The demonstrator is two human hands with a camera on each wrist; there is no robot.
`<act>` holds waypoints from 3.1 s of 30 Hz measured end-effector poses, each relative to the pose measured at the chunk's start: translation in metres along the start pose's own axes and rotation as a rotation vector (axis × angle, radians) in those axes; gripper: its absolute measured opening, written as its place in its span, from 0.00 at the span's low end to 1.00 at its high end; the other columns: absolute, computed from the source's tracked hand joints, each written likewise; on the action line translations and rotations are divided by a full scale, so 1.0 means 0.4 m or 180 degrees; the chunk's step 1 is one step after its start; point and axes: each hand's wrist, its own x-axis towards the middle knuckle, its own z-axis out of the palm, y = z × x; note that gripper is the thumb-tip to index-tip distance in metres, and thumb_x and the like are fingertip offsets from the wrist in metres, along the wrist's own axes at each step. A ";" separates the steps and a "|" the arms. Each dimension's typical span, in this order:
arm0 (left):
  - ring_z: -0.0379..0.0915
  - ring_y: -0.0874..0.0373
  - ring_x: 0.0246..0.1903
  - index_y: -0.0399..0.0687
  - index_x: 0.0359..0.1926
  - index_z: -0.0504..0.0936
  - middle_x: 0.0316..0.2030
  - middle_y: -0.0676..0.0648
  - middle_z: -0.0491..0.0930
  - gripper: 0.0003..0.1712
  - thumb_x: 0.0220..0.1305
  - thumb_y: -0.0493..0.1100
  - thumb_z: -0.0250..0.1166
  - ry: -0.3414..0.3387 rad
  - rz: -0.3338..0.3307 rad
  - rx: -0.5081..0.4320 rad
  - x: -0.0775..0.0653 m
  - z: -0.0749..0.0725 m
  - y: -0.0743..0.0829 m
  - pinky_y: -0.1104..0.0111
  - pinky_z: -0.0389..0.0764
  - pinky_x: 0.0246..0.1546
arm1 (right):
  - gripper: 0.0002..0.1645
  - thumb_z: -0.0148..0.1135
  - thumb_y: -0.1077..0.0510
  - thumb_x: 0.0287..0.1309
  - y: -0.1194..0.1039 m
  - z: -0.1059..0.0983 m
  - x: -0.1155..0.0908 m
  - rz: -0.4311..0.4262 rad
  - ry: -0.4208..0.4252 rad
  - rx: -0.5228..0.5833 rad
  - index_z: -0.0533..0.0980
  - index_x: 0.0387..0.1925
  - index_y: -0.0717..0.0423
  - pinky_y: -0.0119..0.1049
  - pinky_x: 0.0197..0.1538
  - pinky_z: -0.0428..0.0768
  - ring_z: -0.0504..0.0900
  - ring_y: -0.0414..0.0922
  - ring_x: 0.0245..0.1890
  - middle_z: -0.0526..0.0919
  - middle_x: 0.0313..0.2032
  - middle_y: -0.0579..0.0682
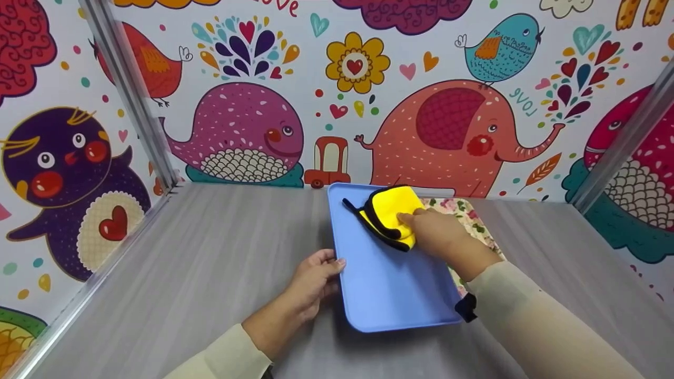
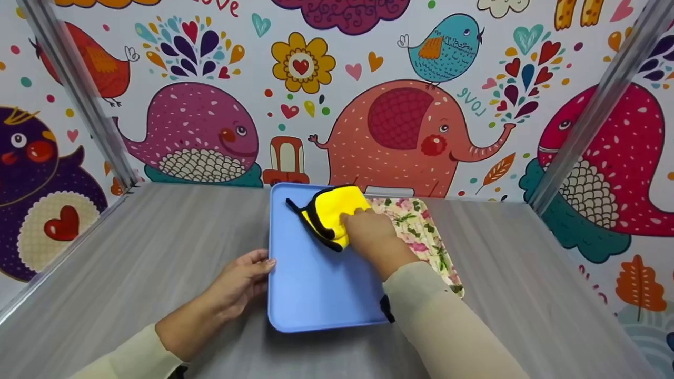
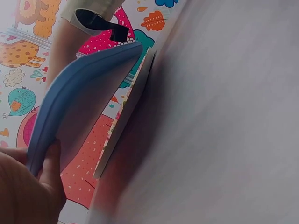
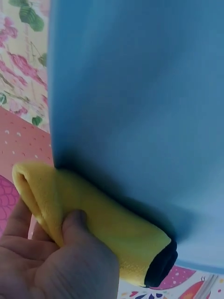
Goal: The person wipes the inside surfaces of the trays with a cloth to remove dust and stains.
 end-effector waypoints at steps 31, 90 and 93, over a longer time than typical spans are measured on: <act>0.81 0.58 0.40 0.33 0.59 0.77 0.45 0.44 0.83 0.18 0.74 0.38 0.62 0.0037 -0.0043 0.0065 0.000 -0.004 0.004 0.66 0.85 0.44 | 0.27 0.61 0.57 0.72 -0.098 0.034 -0.039 -0.0745 0.0411 0.0063 0.75 0.70 0.44 0.55 0.68 0.76 0.79 0.56 0.67 0.81 0.66 0.55; 0.80 0.59 0.38 0.32 0.58 0.77 0.41 0.46 0.81 0.17 0.73 0.38 0.62 0.0076 -0.0004 -0.0034 0.006 -0.005 0.001 0.67 0.84 0.41 | 0.28 0.62 0.68 0.66 0.030 0.053 -0.037 -0.1139 0.0541 -0.0046 0.81 0.64 0.43 0.58 0.64 0.79 0.79 0.61 0.65 0.81 0.64 0.58; 0.80 0.59 0.38 0.33 0.57 0.77 0.41 0.47 0.82 0.17 0.74 0.38 0.62 0.0091 -0.0016 -0.0040 0.004 -0.003 0.000 0.67 0.84 0.41 | 0.28 0.63 0.67 0.67 0.027 0.052 -0.042 -0.1081 0.0542 -0.0051 0.81 0.65 0.44 0.57 0.64 0.79 0.80 0.60 0.65 0.82 0.63 0.58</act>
